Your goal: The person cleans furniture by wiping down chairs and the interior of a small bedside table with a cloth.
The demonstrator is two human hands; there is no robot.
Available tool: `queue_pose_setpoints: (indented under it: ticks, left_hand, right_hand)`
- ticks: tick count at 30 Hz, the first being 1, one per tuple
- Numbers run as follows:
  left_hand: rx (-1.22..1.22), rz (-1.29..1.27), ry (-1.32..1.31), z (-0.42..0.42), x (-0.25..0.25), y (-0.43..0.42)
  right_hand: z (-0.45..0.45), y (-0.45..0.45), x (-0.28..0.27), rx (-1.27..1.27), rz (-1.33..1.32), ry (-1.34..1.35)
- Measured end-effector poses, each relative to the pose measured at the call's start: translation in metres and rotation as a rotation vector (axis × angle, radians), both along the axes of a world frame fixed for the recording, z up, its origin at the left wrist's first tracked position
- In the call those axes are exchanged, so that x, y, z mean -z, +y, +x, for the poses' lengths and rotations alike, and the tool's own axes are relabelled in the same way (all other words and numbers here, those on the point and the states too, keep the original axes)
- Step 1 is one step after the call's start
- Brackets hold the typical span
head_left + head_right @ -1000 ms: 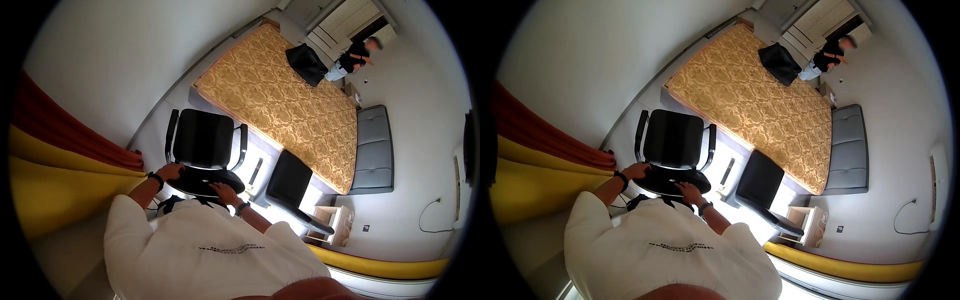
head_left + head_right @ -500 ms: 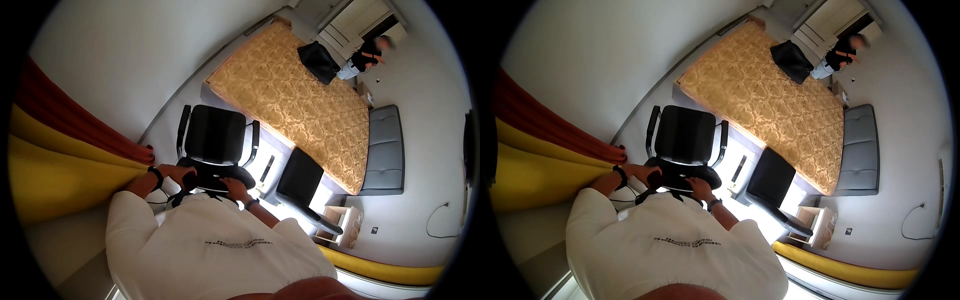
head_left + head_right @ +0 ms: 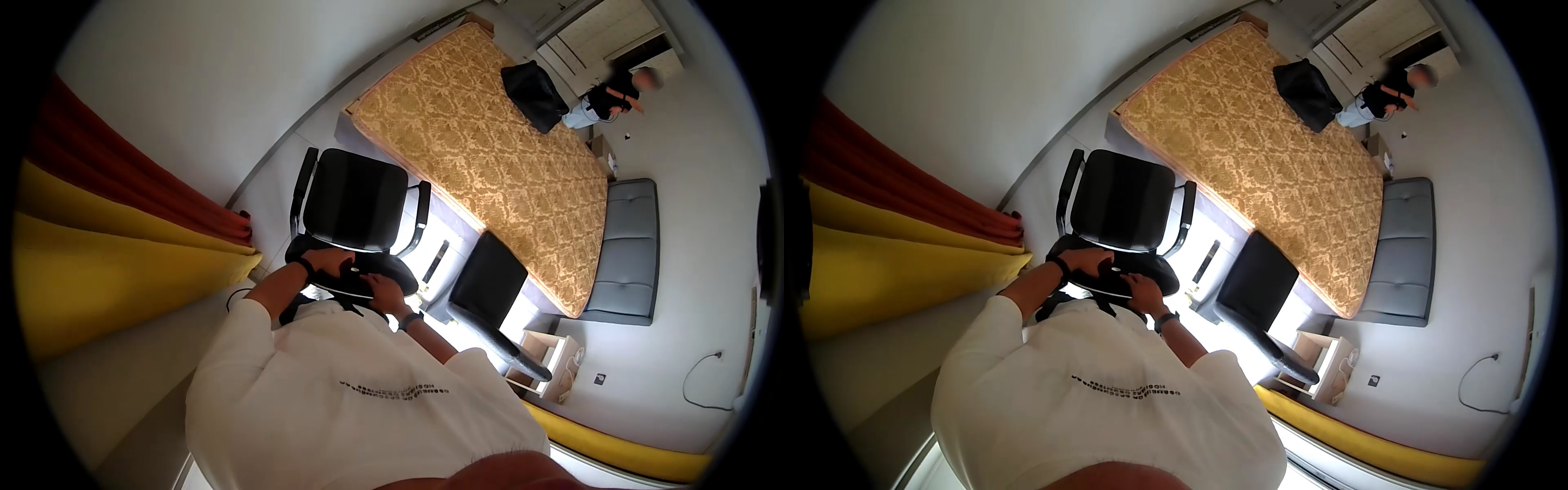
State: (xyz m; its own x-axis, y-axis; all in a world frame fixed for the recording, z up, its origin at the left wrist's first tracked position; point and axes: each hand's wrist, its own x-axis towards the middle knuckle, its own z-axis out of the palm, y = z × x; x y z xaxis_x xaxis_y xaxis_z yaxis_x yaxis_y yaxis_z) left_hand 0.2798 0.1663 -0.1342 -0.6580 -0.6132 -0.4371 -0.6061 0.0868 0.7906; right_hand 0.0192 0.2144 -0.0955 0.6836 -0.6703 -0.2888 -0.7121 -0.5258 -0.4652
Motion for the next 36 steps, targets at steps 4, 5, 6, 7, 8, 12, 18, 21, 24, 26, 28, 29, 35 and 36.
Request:
queue_pose_setpoints:
  ticks: [4,5,6,7,8,12,18,21,24,26,28,29,35,36]
  left_hand:
    - [-0.183,-0.280,-0.122,0.060,0.040,0.006]
    - [-0.295,-0.260,-0.131,0.086,0.057,0.008]
    - [-0.406,-0.237,-0.139,0.107,0.073,0.010]
    - [-0.551,-0.098,-0.216,0.123,0.065,0.015]
    - [-0.694,0.045,-0.292,0.136,0.049,0.023]
    - [-0.705,0.300,-0.462,0.155,0.014,0.066]
    - [-1.072,1.385,0.572,0.148,0.047,0.096]
    - [-1.134,1.333,0.450,0.156,0.048,0.093]
    - [-1.246,1.050,0.432,0.160,0.054,0.094]
    - [-1.368,0.751,0.513,0.148,0.049,0.090]
    - [-1.400,0.752,0.509,0.137,0.037,0.089]
    - [-1.343,0.833,0.629,0.132,0.037,0.089]
    - [-0.906,0.475,0.851,0.152,0.019,0.096]
    - [-0.967,0.556,0.646,0.151,0.029,0.082]
  right_hand:
    - [0.000,-0.002,0.001,0.005,0.003,-0.013]
    - [0.000,-0.001,0.000,-0.002,-0.003,-0.010]
    - [0.000,0.001,0.000,-0.008,-0.008,-0.007]
    - [0.000,0.001,0.000,-0.004,-0.005,-0.009]
    - [0.000,0.000,0.000,-0.003,-0.003,0.007]
    - [0.000,0.001,-0.002,0.006,0.008,0.007]
    - [-0.001,0.001,0.006,-0.014,-0.002,0.034]
    - [-0.002,0.002,0.006,-0.015,-0.023,0.031]
    - [-0.001,0.002,0.003,-0.015,-0.021,0.046]
    - [0.000,0.002,0.002,-0.007,-0.011,0.042]
    - [0.000,0.001,0.003,-0.005,-0.002,0.041]
    - [0.000,0.002,0.003,0.000,0.000,0.036]
    - [0.001,-0.002,0.002,-0.013,0.012,0.049]
    - [0.002,-0.002,0.001,-0.011,0.017,0.055]
